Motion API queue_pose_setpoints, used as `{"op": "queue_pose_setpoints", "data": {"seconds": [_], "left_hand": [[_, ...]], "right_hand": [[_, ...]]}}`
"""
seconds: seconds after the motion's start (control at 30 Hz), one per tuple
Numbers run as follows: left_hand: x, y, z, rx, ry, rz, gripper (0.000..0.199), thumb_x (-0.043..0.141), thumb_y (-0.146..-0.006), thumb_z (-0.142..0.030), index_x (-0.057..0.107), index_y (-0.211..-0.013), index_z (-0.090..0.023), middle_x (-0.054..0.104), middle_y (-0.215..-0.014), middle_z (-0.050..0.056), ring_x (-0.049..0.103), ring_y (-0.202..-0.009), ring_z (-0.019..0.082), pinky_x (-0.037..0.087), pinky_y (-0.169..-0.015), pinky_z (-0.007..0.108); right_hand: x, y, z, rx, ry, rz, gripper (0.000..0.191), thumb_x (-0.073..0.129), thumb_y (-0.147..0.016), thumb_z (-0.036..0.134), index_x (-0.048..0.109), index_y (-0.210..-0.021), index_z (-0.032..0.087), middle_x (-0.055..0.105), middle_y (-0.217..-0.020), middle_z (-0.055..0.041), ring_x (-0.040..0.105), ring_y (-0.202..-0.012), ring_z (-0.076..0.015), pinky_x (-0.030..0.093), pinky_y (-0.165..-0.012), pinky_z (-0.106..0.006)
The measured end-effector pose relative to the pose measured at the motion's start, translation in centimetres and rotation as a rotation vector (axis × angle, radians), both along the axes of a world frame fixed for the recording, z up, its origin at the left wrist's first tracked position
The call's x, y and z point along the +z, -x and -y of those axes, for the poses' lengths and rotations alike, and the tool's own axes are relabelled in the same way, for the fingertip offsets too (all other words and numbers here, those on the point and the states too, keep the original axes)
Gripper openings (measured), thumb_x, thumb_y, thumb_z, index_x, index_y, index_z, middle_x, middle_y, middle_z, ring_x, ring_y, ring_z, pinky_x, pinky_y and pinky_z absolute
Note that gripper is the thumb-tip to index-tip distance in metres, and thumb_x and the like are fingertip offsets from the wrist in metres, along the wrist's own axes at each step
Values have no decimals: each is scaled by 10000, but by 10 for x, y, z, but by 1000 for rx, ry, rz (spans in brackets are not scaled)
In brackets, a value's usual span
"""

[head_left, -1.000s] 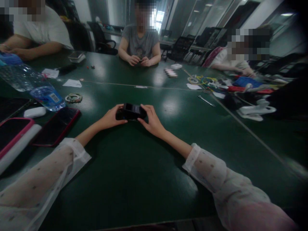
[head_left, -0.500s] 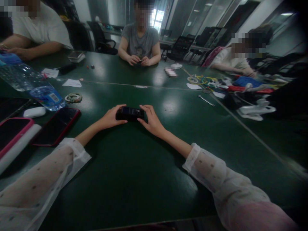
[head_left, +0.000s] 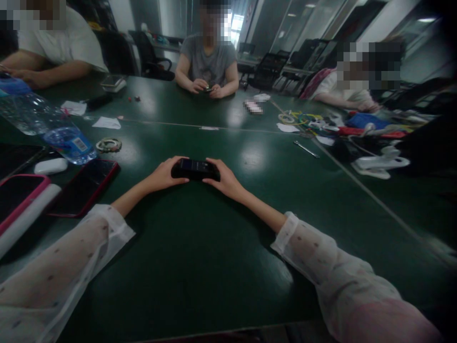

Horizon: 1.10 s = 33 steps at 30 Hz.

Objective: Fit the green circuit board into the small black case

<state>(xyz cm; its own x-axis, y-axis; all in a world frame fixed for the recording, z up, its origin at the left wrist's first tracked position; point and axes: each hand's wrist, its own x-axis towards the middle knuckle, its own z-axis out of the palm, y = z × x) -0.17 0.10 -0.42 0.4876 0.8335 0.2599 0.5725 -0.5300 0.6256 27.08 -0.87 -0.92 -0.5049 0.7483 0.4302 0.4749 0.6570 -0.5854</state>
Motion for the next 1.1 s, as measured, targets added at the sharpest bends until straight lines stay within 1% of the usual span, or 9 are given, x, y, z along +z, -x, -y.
{"op": "queue_pose_setpoints", "data": {"seconds": [0.23,0.3,0.47,0.63,0.77,0.93,1.03,1.1], "left_hand": [[2,0,1,11,32,-10,731,719,-762,-519,434,-1389,-275,530,-1366,101,539,-1218,321,440,-1006,519],[2,0,1,23,37,-15,744,724,-752,-529,438,-1383,-258,535,-1358,110,542,-1213,324,439,-1008,519],[3,-2,2,71,58,-31,739,729,-740,-548,467,-1333,-195,564,-1312,148,563,-1186,333,452,-996,518],[1,-2,0,69,41,-8,705,731,-739,-531,480,-1311,-204,594,-1275,140,583,-1163,332,468,-976,519],[-1,-1,-1,77,33,-7,700,737,-736,-519,483,-1307,-204,594,-1283,145,580,-1172,334,468,-974,517],[-5,0,-2,68,49,19,683,735,-746,-486,479,-1317,-213,597,-1291,134,581,-1182,316,459,-991,501],[-4,0,-1,32,54,38,647,719,-771,-463,480,-1323,-227,587,-1313,119,579,-1191,299,447,-1009,495],[-2,0,0,9,49,43,642,711,-786,-451,470,-1344,-243,568,-1342,110,567,-1211,292,435,-1026,493]], "right_hand": [[-2,0,-1,-12,2,-13,569,701,-831,241,447,-1341,230,569,-1280,-106,575,-1180,-263,488,-1019,-501],[-2,0,-1,-17,3,-23,558,704,-828,243,454,-1327,232,575,-1267,-101,583,-1164,-262,496,-1007,-498],[-1,-1,-1,-44,4,-52,547,703,-829,261,457,-1316,241,578,-1258,-97,594,-1143,-265,506,-989,-504],[-1,0,0,-49,7,-76,544,691,-840,262,445,-1325,246,564,-1289,-97,580,-1182,-266,508,-1002,-504],[-1,0,0,-54,6,-73,541,685,-846,274,441,-1328,250,560,-1294,-99,579,-1185,-268,507,-1006,-508],[1,1,2,-65,-49,-140,537,668,-865,322,423,-1340,260,538,-1303,-101,568,-1189,-255,509,-1016,-466],[4,1,5,-133,-93,-200,541,641,-883,369,394,-1355,274,514,-1314,-97,545,-1215,-255,508,-1023,-456],[5,1,7,-227,-130,-240,553,620,-893,392,365,-1370,280,490,-1324,-100,523,-1236,-263,494,-1041,-468]]}}
